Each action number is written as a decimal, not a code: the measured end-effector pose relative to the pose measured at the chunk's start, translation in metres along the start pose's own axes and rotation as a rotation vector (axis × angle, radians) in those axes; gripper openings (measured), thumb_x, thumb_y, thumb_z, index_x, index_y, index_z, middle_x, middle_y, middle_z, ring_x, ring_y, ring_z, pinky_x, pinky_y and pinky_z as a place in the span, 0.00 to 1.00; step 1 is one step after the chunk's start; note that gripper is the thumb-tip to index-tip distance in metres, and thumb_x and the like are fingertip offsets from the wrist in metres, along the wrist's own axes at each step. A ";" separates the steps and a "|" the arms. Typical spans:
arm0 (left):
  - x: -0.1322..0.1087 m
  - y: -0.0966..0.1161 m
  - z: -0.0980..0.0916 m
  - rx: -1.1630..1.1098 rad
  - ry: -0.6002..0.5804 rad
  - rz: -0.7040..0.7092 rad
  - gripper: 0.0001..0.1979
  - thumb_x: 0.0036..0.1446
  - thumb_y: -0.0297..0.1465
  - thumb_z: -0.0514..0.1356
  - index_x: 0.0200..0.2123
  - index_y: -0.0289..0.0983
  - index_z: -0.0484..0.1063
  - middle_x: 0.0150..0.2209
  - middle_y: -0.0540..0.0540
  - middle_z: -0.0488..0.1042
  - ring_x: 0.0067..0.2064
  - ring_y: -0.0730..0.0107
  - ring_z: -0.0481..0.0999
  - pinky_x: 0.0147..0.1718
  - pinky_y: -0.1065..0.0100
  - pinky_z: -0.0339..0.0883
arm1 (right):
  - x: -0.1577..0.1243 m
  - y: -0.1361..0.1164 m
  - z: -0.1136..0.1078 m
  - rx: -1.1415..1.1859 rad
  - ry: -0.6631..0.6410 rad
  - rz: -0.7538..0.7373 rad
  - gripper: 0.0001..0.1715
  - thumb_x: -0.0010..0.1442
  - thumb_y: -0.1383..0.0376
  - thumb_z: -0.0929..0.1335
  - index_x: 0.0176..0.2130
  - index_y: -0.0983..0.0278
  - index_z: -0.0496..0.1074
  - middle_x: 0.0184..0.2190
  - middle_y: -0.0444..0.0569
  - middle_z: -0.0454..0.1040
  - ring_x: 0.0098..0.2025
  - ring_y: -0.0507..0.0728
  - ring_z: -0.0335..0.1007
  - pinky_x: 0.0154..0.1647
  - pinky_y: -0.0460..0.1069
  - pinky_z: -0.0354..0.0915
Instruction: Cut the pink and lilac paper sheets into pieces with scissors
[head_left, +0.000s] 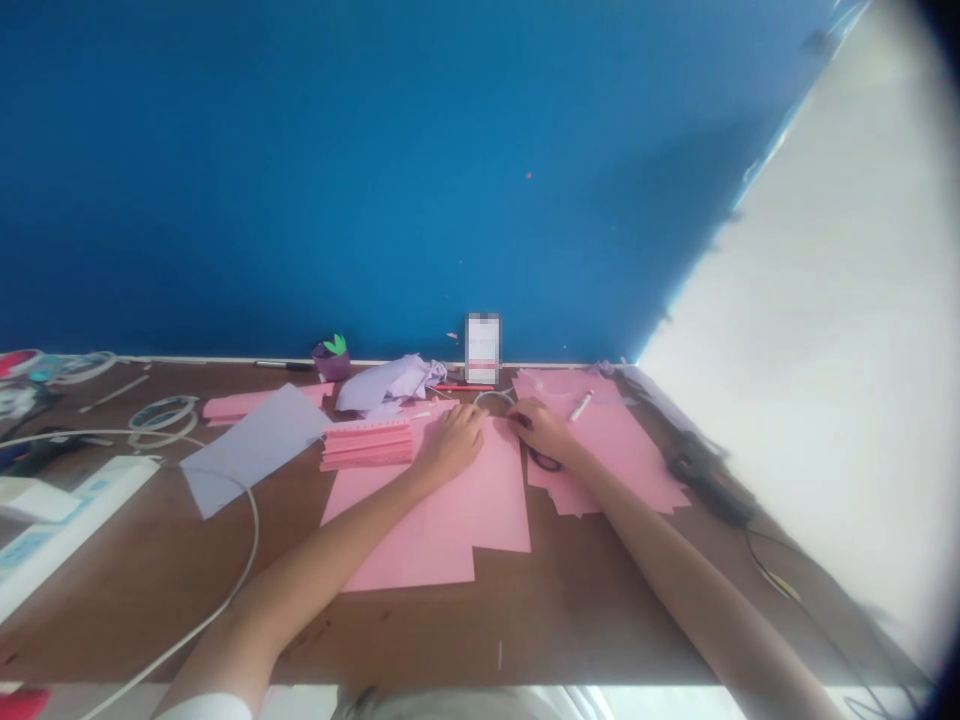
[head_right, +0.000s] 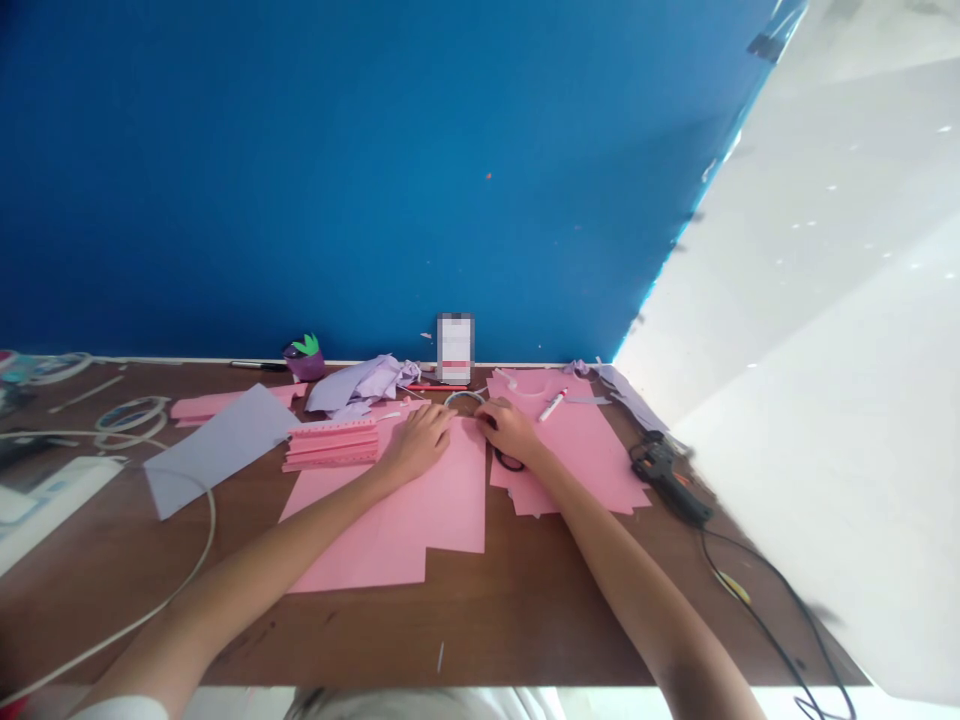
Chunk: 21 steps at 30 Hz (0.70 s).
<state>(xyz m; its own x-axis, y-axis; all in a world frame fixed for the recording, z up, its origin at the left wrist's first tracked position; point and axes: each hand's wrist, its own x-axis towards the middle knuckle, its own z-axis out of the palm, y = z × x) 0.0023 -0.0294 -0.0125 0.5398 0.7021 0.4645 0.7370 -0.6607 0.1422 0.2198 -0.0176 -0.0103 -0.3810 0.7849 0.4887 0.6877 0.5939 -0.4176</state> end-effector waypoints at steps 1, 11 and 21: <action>0.000 0.001 -0.001 -0.006 -0.001 0.001 0.17 0.59 0.25 0.48 0.51 0.38 0.63 0.45 0.42 0.68 0.48 0.60 0.65 0.47 0.59 0.59 | -0.001 -0.001 0.000 -0.007 0.006 -0.005 0.07 0.56 0.69 0.64 0.34 0.62 0.72 0.34 0.50 0.73 0.38 0.57 0.66 0.41 0.52 0.61; 0.000 0.001 -0.001 -0.014 0.005 0.008 0.14 0.58 0.24 0.49 0.46 0.38 0.65 0.45 0.41 0.67 0.48 0.59 0.64 0.47 0.58 0.59 | -0.002 0.000 0.002 -0.078 0.036 0.023 0.06 0.56 0.69 0.64 0.31 0.61 0.71 0.32 0.49 0.71 0.39 0.58 0.65 0.38 0.51 0.61; 0.000 0.000 0.002 0.007 0.002 0.005 0.18 0.58 0.26 0.48 0.52 0.38 0.63 0.47 0.41 0.66 0.51 0.59 0.63 0.50 0.57 0.57 | -0.003 -0.006 0.000 -0.093 0.030 -0.001 0.10 0.56 0.70 0.64 0.38 0.60 0.72 0.38 0.50 0.71 0.42 0.58 0.65 0.39 0.51 0.62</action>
<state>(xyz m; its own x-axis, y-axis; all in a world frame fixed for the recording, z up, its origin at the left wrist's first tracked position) 0.0033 -0.0292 -0.0138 0.5431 0.6979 0.4669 0.7371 -0.6626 0.1331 0.2171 -0.0234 -0.0094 -0.3642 0.7778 0.5122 0.7421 0.5747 -0.3450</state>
